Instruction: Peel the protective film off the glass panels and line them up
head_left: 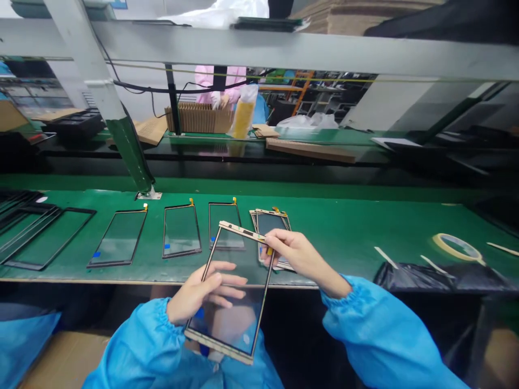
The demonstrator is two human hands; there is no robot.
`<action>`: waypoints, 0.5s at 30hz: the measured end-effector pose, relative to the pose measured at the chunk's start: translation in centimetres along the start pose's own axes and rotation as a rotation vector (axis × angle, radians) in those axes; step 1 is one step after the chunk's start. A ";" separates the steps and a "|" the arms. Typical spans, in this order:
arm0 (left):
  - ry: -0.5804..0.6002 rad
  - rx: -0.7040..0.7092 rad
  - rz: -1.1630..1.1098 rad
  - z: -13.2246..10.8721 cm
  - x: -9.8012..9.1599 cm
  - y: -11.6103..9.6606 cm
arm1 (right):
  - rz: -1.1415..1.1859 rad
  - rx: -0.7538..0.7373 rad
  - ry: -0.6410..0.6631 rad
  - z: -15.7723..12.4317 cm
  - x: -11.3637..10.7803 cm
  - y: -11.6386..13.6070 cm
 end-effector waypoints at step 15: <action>0.178 -0.346 0.374 -4.3 -2.5 -2.7 | -1.403 -0.630 0.167 -1.0 8.2 6.8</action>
Point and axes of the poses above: each hand's wrist, its own z-axis towards the middle knuckle, its own x-axis out of the palm, y = z × x, the point moved 5 cm from there along z, towards the middle knuckle, and after that the axes turned 14 degrees about x, right-handed, at the moved point
